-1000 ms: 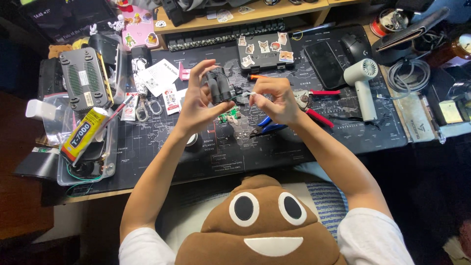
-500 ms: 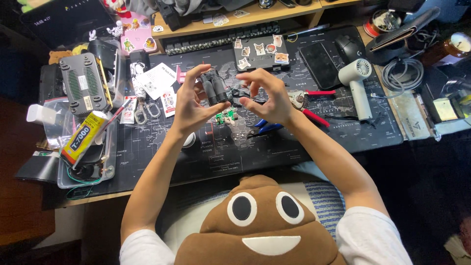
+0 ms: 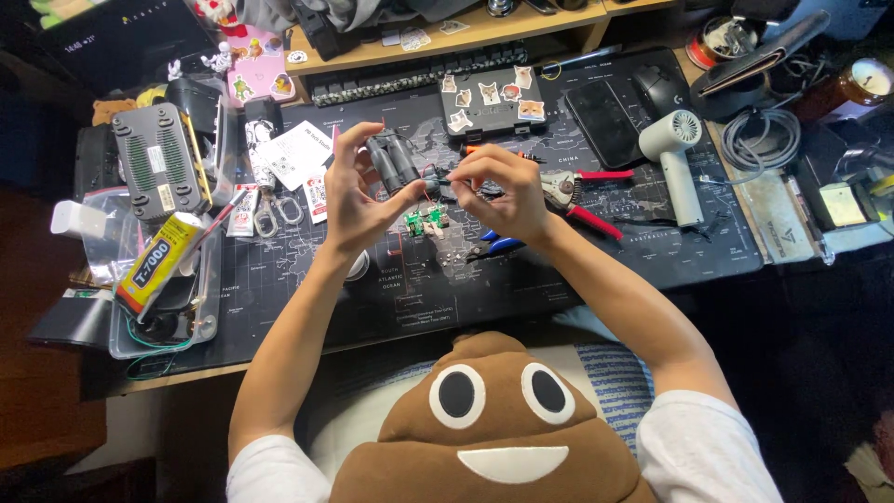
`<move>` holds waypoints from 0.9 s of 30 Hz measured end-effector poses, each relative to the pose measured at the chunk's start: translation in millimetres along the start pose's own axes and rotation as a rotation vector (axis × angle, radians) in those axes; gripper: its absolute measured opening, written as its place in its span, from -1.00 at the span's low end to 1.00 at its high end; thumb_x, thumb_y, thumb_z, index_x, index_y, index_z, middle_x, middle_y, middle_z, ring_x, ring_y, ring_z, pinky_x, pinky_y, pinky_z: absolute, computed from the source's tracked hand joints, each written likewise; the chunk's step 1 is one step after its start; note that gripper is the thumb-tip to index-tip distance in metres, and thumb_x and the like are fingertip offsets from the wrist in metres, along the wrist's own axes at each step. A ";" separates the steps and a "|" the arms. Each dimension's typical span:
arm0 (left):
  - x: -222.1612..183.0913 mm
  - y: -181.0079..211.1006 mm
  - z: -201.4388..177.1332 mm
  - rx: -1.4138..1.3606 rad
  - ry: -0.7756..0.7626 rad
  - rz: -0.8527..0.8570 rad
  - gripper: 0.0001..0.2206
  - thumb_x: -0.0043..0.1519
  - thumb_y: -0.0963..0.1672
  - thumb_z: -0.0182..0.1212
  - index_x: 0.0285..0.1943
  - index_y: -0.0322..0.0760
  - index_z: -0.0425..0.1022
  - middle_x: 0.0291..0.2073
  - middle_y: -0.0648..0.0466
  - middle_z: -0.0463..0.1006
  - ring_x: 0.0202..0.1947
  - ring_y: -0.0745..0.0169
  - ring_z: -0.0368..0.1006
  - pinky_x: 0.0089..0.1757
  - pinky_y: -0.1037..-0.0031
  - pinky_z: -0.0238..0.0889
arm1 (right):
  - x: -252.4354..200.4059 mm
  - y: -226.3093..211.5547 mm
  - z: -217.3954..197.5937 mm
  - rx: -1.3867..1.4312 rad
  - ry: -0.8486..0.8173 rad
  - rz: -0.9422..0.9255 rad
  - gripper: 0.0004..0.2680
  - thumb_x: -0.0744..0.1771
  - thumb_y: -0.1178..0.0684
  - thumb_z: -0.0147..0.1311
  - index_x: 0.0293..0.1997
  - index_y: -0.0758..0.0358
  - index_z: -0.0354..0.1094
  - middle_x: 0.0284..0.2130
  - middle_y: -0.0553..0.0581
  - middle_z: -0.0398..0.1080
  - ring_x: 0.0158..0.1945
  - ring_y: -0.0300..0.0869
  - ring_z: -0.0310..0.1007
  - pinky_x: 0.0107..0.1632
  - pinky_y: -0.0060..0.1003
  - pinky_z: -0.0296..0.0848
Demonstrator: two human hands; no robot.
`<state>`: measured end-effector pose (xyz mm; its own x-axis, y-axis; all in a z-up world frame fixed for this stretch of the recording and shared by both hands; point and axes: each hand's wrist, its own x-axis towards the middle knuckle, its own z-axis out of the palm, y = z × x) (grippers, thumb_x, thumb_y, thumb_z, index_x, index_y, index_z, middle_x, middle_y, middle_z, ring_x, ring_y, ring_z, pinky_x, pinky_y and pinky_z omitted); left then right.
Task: Assembling electronic components including a battery pack and circuit board into a housing.
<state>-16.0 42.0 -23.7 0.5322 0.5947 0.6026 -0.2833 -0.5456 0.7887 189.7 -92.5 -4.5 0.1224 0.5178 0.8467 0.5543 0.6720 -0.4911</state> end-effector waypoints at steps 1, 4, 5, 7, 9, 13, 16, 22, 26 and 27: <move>1.6 4.3 1.0 0.014 0.015 0.015 -0.21 0.15 -0.18 0.75 0.51 -0.32 0.26 0.21 -0.30 0.44 0.07 -0.23 0.62 -0.01 0.16 0.65 | -0.7 1.1 -1.1 -0.006 0.016 -0.001 -0.94 0.33 0.26 0.38 -0.21 0.22 0.66 -0.33 0.12 0.62 -0.50 -0.16 0.49 -0.34 -0.31 0.52; 3.1 8.7 4.1 0.036 0.054 0.032 -0.22 0.16 -0.18 0.75 0.48 -0.30 0.25 0.18 -0.27 0.45 0.06 -0.18 0.62 -0.03 0.20 0.65 | -2.4 4.6 0.1 -0.012 0.057 0.009 -0.94 0.33 0.26 0.36 -0.21 0.22 0.66 -0.35 0.09 0.64 -0.50 -0.18 0.51 -0.33 -0.33 0.53; 2.3 9.0 4.4 0.045 0.081 0.033 -0.24 0.16 -0.17 0.74 0.45 -0.29 0.25 0.17 -0.23 0.46 0.05 -0.10 0.62 -0.03 0.25 0.65 | -2.8 5.9 2.2 -0.009 0.079 0.020 -0.94 0.35 0.26 0.33 -0.21 0.21 0.66 -0.36 0.07 0.65 -0.50 -0.19 0.53 -0.32 -0.34 0.53; 3.1 11.0 4.5 0.063 0.101 0.040 -0.25 0.15 -0.17 0.75 0.44 -0.29 0.26 0.16 -0.23 0.46 0.03 -0.08 0.63 -0.04 0.27 0.65 | -1.3 1.0 2.4 0.014 0.086 0.049 -0.94 0.37 0.28 0.30 -0.19 0.24 0.64 -0.36 0.11 0.63 -0.46 -0.16 0.56 -0.30 -0.32 0.54; 3.9 12.9 5.6 0.078 0.119 0.047 -0.25 0.15 -0.17 0.76 0.42 -0.29 0.26 0.15 -0.22 0.47 0.02 -0.06 0.63 -0.05 0.29 0.65 | -0.4 -2.5 2.5 0.034 0.094 0.079 -0.94 0.39 0.29 0.26 -0.16 0.27 0.62 -0.35 0.15 0.61 -0.43 -0.13 0.58 -0.28 -0.30 0.55; 5.7 18.9 6.8 0.086 0.157 0.037 -0.28 0.16 -0.16 0.75 0.38 -0.28 0.26 0.13 -0.21 0.49 -0.01 -0.02 0.64 -0.09 0.32 0.66 | -4.5 -2.2 5.0 0.197 0.112 0.141 -0.94 0.46 0.30 0.14 -0.12 0.36 0.53 -0.34 0.20 0.56 -0.40 -0.19 0.52 -0.26 -0.27 0.56; 8.4 21.6 5.7 0.111 0.167 0.040 -0.29 0.17 -0.16 0.74 0.38 -0.28 0.25 0.12 -0.24 0.51 -0.03 -0.04 0.65 -0.10 0.32 0.67 | -7.1 2.2 6.1 0.240 0.108 0.162 -0.91 0.49 0.23 0.11 -0.12 0.38 0.49 -0.34 0.21 0.55 -0.38 -0.22 0.51 -0.27 -0.29 0.56; 8.9 21.0 6.1 0.144 0.180 0.028 -0.29 0.19 -0.15 0.73 0.37 -0.27 0.23 0.11 -0.28 0.54 -0.06 -0.07 0.67 -0.13 0.32 0.68 | -12.9 10.6 7.3 0.197 0.093 0.165 -0.79 0.51 0.03 0.11 -0.19 0.37 0.45 -0.39 0.17 0.51 -0.43 -0.24 0.48 -0.28 -0.33 0.53; 10.7 23.4 5.0 0.151 0.183 0.042 -0.31 0.22 -0.13 0.72 0.36 -0.25 0.21 0.12 -0.32 0.55 -0.07 -0.09 0.68 -0.14 0.30 0.70 | -13.0 8.9 8.9 0.164 0.055 0.150 -0.73 0.53 -0.07 0.03 -0.22 0.33 0.38 -0.42 0.14 0.47 -0.45 -0.25 0.43 -0.30 -0.35 0.48; 11.3 21.0 3.2 0.152 0.188 0.044 -0.31 0.22 -0.13 0.72 0.36 -0.25 0.21 0.12 -0.32 0.55 -0.07 -0.09 0.68 -0.14 0.30 0.70 | -12.1 8.0 8.5 0.165 0.051 0.147 -0.73 0.53 -0.07 0.03 -0.22 0.33 0.38 -0.42 0.14 0.47 -0.45 -0.25 0.43 -0.30 -0.35 0.48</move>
<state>-13.4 35.4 -0.7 0.3603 0.6598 0.6595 -0.1723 -0.6477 0.7422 185.7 -88.9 -20.5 0.2357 0.5919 0.7708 0.3854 0.6712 -0.6333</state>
